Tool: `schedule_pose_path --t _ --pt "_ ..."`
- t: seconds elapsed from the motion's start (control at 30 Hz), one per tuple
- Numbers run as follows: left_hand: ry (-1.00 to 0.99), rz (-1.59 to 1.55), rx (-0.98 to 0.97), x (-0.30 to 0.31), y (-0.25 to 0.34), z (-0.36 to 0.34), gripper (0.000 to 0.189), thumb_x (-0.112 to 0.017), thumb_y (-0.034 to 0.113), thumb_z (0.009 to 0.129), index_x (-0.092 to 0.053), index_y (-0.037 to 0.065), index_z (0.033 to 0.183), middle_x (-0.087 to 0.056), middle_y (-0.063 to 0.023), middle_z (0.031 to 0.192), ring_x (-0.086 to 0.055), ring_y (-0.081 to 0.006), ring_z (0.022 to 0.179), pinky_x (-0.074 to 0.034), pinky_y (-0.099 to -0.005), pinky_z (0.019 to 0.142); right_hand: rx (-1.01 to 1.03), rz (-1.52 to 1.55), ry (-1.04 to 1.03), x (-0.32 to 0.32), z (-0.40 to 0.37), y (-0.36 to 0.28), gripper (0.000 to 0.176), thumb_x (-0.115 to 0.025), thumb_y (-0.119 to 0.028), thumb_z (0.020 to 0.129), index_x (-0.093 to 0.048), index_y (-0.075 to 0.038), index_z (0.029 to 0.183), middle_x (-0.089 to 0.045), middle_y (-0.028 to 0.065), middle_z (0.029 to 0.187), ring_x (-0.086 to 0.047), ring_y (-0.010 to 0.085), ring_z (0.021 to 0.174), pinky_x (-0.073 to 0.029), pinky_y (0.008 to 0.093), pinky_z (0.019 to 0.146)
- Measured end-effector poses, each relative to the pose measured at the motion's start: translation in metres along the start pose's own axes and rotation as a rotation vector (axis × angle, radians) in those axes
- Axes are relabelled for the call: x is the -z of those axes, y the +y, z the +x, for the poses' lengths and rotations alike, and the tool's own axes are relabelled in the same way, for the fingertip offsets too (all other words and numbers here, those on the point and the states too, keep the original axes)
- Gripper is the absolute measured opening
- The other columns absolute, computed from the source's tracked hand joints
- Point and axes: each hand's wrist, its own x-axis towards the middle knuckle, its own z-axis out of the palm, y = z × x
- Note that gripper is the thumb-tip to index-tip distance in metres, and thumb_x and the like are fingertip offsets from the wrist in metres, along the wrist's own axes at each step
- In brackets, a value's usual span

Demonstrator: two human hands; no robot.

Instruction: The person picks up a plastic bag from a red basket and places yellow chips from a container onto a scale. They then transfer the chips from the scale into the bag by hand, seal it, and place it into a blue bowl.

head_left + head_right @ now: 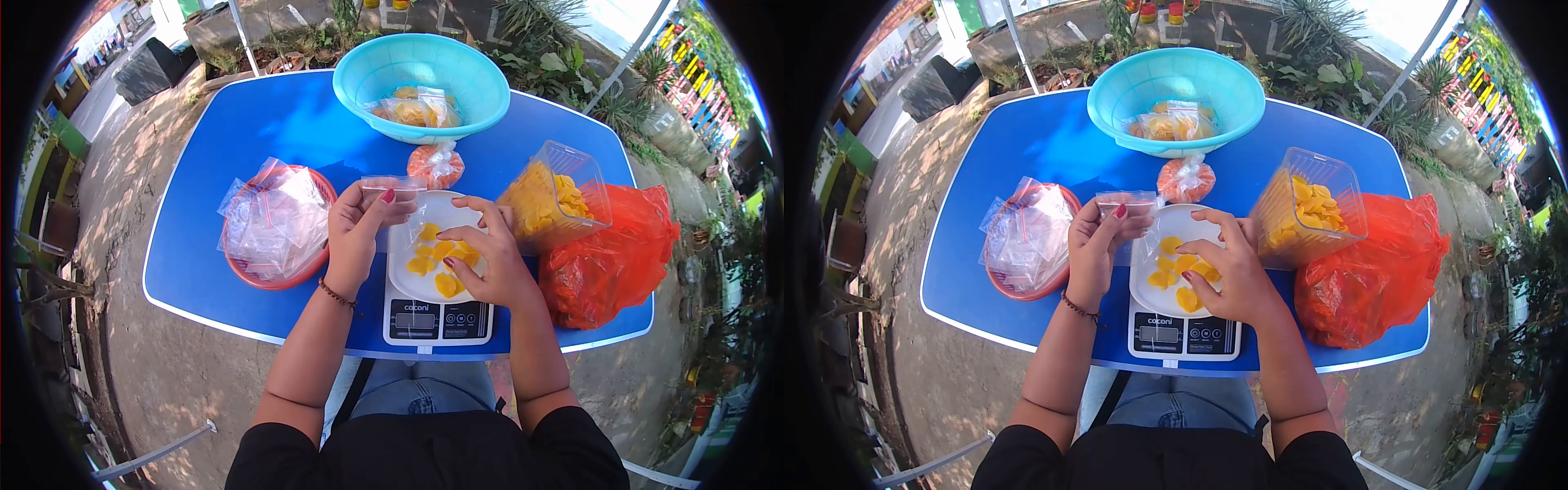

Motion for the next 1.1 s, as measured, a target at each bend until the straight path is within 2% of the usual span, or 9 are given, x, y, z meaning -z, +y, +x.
schedule_pose_path --t 0.1,0.2,0.4,0.6,0.7,0.8,0.9,1.03,1.1 --pt "0.002 -0.001 -0.004 -0.001 0.000 0.000 0.021 -0.059 0.015 0.098 -0.061 0.001 0.114 -0.071 -0.0149 0.106 -0.072 -0.0233 0.095 -0.058 -0.0314 0.081 -0.093 0.144 -0.155 0.008 -0.001 0.002 0.031 -0.076 -0.008 0.070 -0.075 -0.014 0.100 -0.050 0.0095 0.133 -0.044 0.0320 0.113 -0.040 0.0391 0.095" --pt "-0.010 0.010 -0.001 0.000 0.001 0.000 0.024 -0.058 0.015 0.099 -0.061 0.000 0.117 -0.072 -0.0138 0.107 -0.072 -0.0221 0.096 -0.057 -0.0306 0.081 0.029 0.217 -0.273 0.013 -0.001 0.006 0.030 -0.076 -0.008 0.068 -0.076 -0.016 0.096 -0.051 0.0080 0.133 -0.043 0.0322 0.113 -0.040 0.0393 0.098" --pt "0.005 0.009 0.005 -0.002 0.001 -0.001 0.022 -0.059 0.016 0.099 -0.061 0.001 0.115 -0.072 -0.0149 0.106 -0.072 -0.0225 0.096 -0.058 -0.0309 0.081 0.061 0.130 -0.278 0.004 -0.003 0.003 0.028 -0.078 -0.007 0.065 -0.075 -0.016 0.092 -0.051 0.0078 0.131 -0.044 0.0317 0.114 -0.039 0.0407 0.101" --pt "-0.011 0.035 0.018 -0.005 0.003 -0.001 0.021 -0.060 0.019 0.099 -0.063 0.001 0.110 -0.072 -0.0162 0.104 -0.073 -0.0216 0.091 -0.059 -0.0311 0.079 0.074 0.266 -0.259 0.000 -0.002 0.012 0.021 -0.078 -0.005 0.073 -0.068 -0.010 0.090 -0.062 0.0060 0.110 -0.051 0.0255 0.103 -0.044 0.0369 0.090" --pt "-0.066 0.064 -0.008 -0.005 0.002 -0.003 0.020 -0.063 0.015 0.098 -0.063 -0.001 0.109 -0.073 -0.0164 0.102 -0.073 -0.0201 0.089 -0.059 -0.0302 0.078 -0.102 0.472 -0.223 -0.001 -0.004 0.010 0.017 -0.075 -0.001 0.078 -0.067 -0.007 0.092 -0.065 0.0054 0.095 -0.056 0.0216 0.089 -0.047 0.0324 0.078" --pt "-0.116 0.033 -0.058 -0.008 0.000 -0.008 0.019 -0.069 0.003 0.091 -0.063 -0.004 0.108 -0.073 -0.0157 0.103 -0.072 -0.0168 0.089 -0.058 -0.0267 0.079 -0.009 0.498 0.174 -0.009 -0.004 0.011 0.013 -0.072 0.002 0.083 -0.066 -0.003 0.093 -0.067 0.0063 0.090 -0.058 0.0178 0.080 -0.046 0.0274 0.070" --pt "-0.157 0.250 -0.152 -0.009 0.002 -0.012 0.024 -0.075 0.000 0.086 -0.064 -0.003 0.106 -0.074 -0.0146 0.101 -0.071 -0.0154 0.090 -0.057 -0.0251 0.080 0.028 0.487 0.451 -0.019 -0.005 0.015 0.011 -0.068 0.004 0.087 -0.065 0.000 0.097 -0.068 0.0078 0.095 -0.059 0.0144 0.081 -0.045 0.0246 0.071" --pt "-0.246 0.436 -0.177 -0.012 0.007 -0.015 0.029 -0.081 0.001 0.079 -0.066 -0.002 0.104 -0.074 -0.0123 0.099 -0.071 -0.0145 0.091 -0.057 -0.0251 0.081 0.041 0.703 0.606 -0.025 -0.007 0.011 0.014 -0.067 0.004 0.090 -0.063 0.002 0.103 -0.069 0.0087 0.096 -0.058 0.0117 0.083 -0.044 0.0234 0.072" --pt "-0.294 0.484 -0.186 -0.010 0.005 -0.014 0.031 -0.083 0.002 0.077 -0.067 -0.002 0.103 -0.074 -0.0115 0.099 -0.071 -0.0140 0.092 -0.057 -0.0257 0.082 0.043 0.646 0.560 -0.025 -0.008 0.014 0.014 -0.068 0.004 0.089 -0.064 0.001 0.101 -0.069 0.0091 0.097 -0.058 0.0128 0.083 -0.044 0.0234 0.072"
